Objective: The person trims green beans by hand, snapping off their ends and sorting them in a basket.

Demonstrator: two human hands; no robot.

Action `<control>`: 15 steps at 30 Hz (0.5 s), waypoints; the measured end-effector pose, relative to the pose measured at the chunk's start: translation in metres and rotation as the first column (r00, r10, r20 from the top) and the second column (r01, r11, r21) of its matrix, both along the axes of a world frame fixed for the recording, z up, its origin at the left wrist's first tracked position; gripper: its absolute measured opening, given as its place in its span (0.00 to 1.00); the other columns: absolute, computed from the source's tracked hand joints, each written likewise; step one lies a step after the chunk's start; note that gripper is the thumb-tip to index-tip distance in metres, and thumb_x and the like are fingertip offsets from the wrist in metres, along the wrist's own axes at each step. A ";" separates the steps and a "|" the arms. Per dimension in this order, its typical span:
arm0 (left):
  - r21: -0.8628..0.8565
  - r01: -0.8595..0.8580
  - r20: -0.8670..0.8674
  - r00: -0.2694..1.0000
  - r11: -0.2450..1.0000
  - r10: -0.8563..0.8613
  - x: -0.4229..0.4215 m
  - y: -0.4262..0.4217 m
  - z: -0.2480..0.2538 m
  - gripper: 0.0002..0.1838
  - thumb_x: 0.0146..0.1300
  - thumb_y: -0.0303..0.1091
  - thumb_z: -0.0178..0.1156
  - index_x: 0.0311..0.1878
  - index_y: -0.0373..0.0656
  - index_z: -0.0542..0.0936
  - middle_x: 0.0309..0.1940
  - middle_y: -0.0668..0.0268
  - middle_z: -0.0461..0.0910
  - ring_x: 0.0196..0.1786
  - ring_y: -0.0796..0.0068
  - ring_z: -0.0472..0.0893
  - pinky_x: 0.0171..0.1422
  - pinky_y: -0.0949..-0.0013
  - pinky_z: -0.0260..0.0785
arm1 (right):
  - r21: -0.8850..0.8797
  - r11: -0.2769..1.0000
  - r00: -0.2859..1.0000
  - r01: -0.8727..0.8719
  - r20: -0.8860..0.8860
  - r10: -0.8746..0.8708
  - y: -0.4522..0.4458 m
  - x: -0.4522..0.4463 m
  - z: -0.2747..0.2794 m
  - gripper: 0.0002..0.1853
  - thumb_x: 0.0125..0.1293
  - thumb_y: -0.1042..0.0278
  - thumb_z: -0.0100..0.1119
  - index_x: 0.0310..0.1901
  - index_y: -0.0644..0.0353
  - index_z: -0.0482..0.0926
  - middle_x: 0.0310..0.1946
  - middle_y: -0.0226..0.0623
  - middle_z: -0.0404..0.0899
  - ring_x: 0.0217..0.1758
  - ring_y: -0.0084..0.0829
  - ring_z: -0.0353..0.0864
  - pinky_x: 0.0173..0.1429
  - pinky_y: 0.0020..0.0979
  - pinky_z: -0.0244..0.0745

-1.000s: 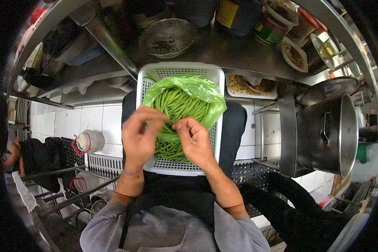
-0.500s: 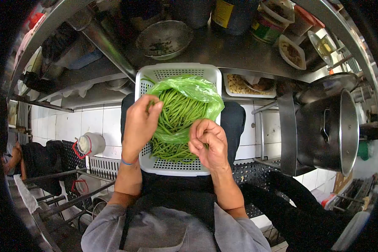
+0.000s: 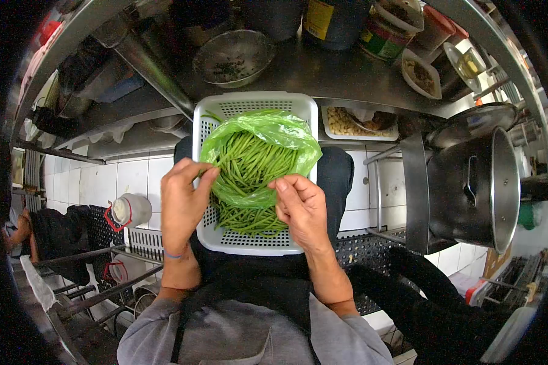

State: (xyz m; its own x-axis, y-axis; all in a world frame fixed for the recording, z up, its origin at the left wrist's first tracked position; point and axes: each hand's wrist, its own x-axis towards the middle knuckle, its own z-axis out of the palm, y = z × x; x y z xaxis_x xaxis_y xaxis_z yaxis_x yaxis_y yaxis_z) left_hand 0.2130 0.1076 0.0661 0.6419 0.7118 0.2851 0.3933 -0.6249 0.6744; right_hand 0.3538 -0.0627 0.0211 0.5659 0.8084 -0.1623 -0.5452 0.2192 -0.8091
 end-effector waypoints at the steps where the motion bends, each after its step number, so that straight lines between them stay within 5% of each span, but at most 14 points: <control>1: -0.043 0.008 0.010 1.000 0.999 -0.008 -0.006 -0.001 0.007 0.05 0.61 0.26 0.69 0.37 0.35 0.86 0.28 0.54 0.81 0.30 0.55 0.81 0.36 0.61 0.72 | -0.049 0.999 0.999 0.013 0.051 -0.011 0.001 0.000 0.000 0.11 0.77 0.66 0.57 0.46 0.68 0.81 0.21 0.21 0.69 0.22 0.13 0.61 0.23 0.23 0.56; 5: -0.195 0.023 0.002 1.000 0.980 -0.023 -0.029 -0.005 0.034 0.05 0.59 0.24 0.70 0.37 0.32 0.87 0.25 0.57 0.81 0.27 0.67 0.80 0.34 0.69 0.70 | -0.242 0.951 0.897 0.191 0.437 -0.069 0.009 -0.006 -0.005 0.12 0.76 0.67 0.59 0.52 0.68 0.82 0.27 0.24 0.78 0.27 0.12 0.70 0.29 0.20 0.65; 8: -0.278 0.071 0.039 0.997 0.958 -0.063 -0.036 -0.004 0.036 0.06 0.58 0.23 0.71 0.38 0.33 0.87 0.26 0.59 0.83 0.28 0.71 0.80 0.34 0.71 0.70 | -0.257 0.937 0.825 0.235 0.562 -0.053 0.010 -0.007 0.002 0.16 0.75 0.69 0.60 0.59 0.67 0.81 0.34 0.30 0.84 0.32 0.13 0.73 0.37 0.20 0.71; 15: -0.386 0.230 0.037 0.971 0.893 -0.235 -0.037 -0.002 0.030 0.06 0.59 0.24 0.71 0.38 0.33 0.87 0.28 0.59 0.83 0.30 0.70 0.82 0.35 0.71 0.71 | 0.048 0.958 0.371 0.283 0.916 -0.155 0.020 0.009 0.006 0.23 0.69 0.80 0.61 0.66 0.60 0.77 0.52 0.53 0.85 0.49 0.36 0.89 0.47 0.30 0.81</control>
State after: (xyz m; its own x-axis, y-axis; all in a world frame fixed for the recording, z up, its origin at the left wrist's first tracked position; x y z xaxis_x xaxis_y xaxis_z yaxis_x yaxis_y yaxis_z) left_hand 0.1758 0.1061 0.0956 0.8039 0.5946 0.0123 0.2765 -0.3920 0.8774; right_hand 0.3624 -0.0428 0.0267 0.5819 0.6477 0.4919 0.5756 0.0993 -0.8117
